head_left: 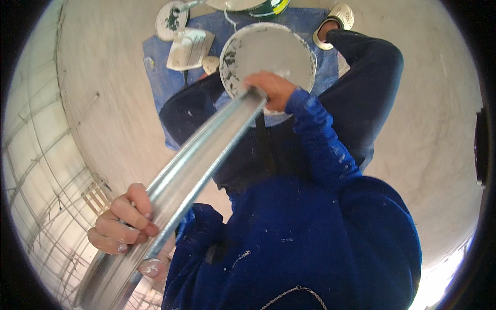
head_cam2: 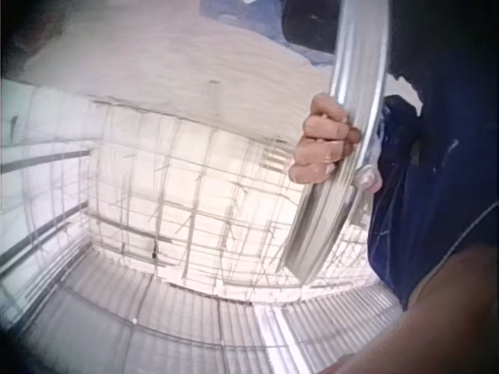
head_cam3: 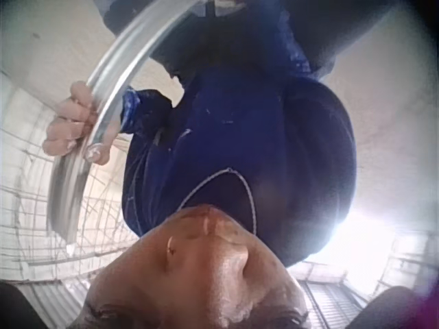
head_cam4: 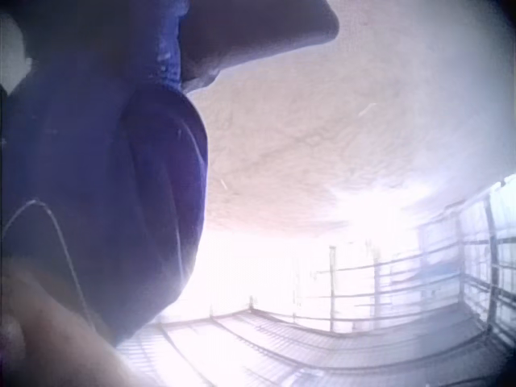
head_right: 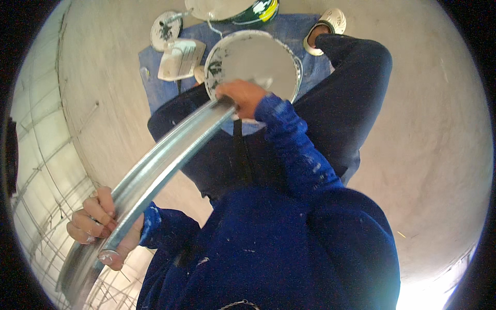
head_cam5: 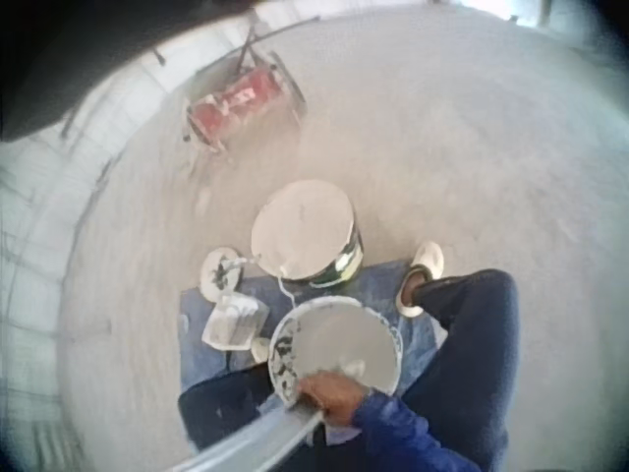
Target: The person pours white paint from a large bucket into a smaller bucket, then uses a long metal rod to stir the contents. They add a liquid from a white plastic jug and continue mixing the paint thoroughly.
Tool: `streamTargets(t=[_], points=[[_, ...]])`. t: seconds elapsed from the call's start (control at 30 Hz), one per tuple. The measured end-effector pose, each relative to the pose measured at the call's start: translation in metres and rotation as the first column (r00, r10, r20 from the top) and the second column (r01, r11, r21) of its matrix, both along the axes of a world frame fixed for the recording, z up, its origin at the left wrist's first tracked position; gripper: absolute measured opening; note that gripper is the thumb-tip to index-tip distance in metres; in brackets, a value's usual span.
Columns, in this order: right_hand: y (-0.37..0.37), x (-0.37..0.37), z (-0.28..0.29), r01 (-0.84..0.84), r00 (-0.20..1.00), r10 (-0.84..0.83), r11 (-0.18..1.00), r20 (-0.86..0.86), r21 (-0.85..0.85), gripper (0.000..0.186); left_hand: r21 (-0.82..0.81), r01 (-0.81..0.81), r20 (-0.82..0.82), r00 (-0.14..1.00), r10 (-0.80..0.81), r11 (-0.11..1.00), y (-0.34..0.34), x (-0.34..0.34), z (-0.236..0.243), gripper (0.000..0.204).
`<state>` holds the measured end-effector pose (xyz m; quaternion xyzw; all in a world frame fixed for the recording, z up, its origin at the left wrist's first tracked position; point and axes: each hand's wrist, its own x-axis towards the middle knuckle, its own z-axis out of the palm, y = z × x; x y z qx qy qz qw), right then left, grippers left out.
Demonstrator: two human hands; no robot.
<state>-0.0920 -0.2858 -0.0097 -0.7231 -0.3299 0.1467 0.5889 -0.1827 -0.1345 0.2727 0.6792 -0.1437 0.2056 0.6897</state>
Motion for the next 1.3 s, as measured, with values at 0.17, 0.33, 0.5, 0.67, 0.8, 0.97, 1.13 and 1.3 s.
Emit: streamTargets(t=[0.17, 0.33, 0.5, 0.67, 0.8, 0.97, 1.13, 1.3], points=[[0.018, -0.014, -0.011, -0.316, 0.949, 0.304, 0.92, 0.084, 0.232, 0.051, 0.052, 0.112, 0.147, 0.982, -0.119, 0.992, -0.011, -0.005, 0.002, 0.042], [-0.005, -0.003, -0.002, -0.187, 0.982, 0.182, 0.966, -0.044, -0.177, 0.057, -0.007, -0.049, 0.035, 0.998, 0.049, 0.999, -0.016, -0.005, -0.001, 0.044], [0.033, -0.011, -0.016, -0.102, 0.978, 0.06, 0.973, 0.2, 0.206, 0.053, 0.037, 0.012, 0.193, 0.981, -0.019, 0.999, -0.002, -0.027, -0.005, 0.045], [0.034, -0.042, -0.033, -0.307, 0.952, 0.307, 0.951, -0.009, -0.023, 0.054, -0.054, -0.006, 0.069, 0.998, 0.01, 0.999, 0.005, -0.021, -0.003, 0.043], [0.009, -0.04, -0.021, -0.214, 0.976, 0.213, 0.977, 0.047, 0.024, 0.054, -0.056, 0.143, 0.162, 0.978, -0.132, 0.988, -0.005, 0.001, 0.006, 0.04], [0.0, -0.009, 0.004, -0.03, 0.997, 0.037, 0.995, 0.071, -0.092, 0.05, -0.106, -0.276, 0.176, 0.94, 0.291, 0.955, -0.005, 0.01, -0.022, 0.059], [-0.044, 0.044, 0.011, 0.105, 0.994, -0.106, 0.993, -0.009, -0.057, 0.037, -0.18, -0.161, -0.259, 0.959, 0.111, 0.97, 0.047, 0.016, -0.103, 0.056], [-0.091, 0.064, 0.041, 0.237, 0.952, -0.185, 0.95, -0.245, 0.204, 0.03, -0.285, -0.307, -0.601, 0.795, 0.081, 0.908, 0.057, -0.012, -0.208, 0.039]])
